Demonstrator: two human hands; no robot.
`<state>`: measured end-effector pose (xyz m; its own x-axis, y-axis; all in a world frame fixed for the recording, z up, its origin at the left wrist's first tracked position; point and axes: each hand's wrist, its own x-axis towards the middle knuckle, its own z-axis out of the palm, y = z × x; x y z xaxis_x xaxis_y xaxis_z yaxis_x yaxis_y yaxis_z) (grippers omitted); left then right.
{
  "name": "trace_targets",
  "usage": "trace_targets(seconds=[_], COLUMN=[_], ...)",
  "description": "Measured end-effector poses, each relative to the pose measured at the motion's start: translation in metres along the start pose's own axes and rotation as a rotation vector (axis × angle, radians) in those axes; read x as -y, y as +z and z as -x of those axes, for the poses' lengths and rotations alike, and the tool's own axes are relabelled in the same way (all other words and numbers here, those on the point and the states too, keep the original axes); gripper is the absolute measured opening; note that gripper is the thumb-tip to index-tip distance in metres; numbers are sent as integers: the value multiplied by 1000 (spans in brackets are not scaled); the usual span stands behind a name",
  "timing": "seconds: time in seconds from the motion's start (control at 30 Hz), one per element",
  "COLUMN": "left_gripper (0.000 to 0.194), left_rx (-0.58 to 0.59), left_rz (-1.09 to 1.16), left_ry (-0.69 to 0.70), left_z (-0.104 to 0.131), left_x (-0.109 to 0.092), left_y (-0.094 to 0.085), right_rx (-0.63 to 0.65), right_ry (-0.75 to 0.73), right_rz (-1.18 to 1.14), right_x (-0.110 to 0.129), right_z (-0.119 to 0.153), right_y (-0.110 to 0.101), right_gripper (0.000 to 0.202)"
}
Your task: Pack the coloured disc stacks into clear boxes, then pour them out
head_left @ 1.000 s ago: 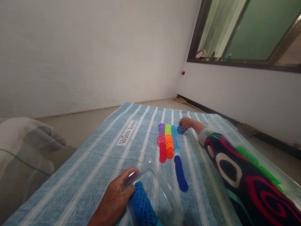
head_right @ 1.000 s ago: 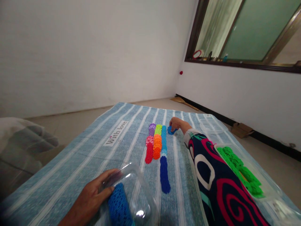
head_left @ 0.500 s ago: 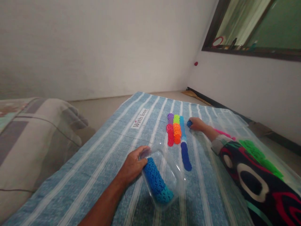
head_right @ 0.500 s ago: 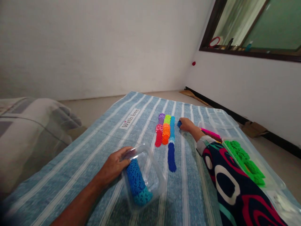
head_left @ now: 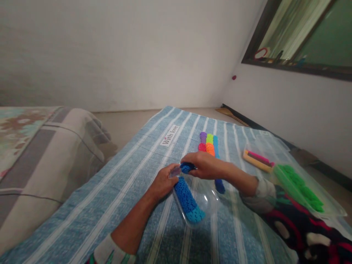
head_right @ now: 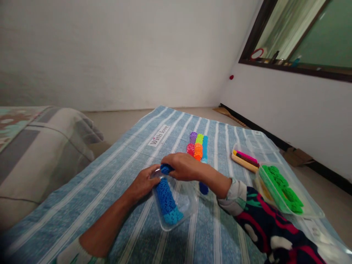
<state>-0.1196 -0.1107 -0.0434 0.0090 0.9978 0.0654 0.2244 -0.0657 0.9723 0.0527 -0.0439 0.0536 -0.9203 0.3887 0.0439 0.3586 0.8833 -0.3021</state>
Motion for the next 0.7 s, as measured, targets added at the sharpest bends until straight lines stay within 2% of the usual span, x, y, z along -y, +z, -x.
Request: trace_targets(seconds=[0.1, 0.23, 0.37, 0.5, 0.7], left_gripper=[44, 53, 59, 59, 58], left_rx=[27, 78, 180, 201, 235], left_rz=[11, 65, 192, 257, 344], left_ry=[48, 54, 23, -25, -87], left_z=[-1, -1, -1, 1, 5], left_x=[3, 5, 4, 0, -3], left_y=[-2, -7, -13, -17, -18], right_rx=[1, -37, -65, -84, -134], right_ry=[4, 25, 69, 91, 54], right_rz=[85, 68, 61, 67, -64], right_x=[9, 7, 5, 8, 11], right_z=[-13, -12, -5, -3, -2], right_y=[25, 45, 54, 60, 68], right_gripper=[21, 32, 36, 30, 28])
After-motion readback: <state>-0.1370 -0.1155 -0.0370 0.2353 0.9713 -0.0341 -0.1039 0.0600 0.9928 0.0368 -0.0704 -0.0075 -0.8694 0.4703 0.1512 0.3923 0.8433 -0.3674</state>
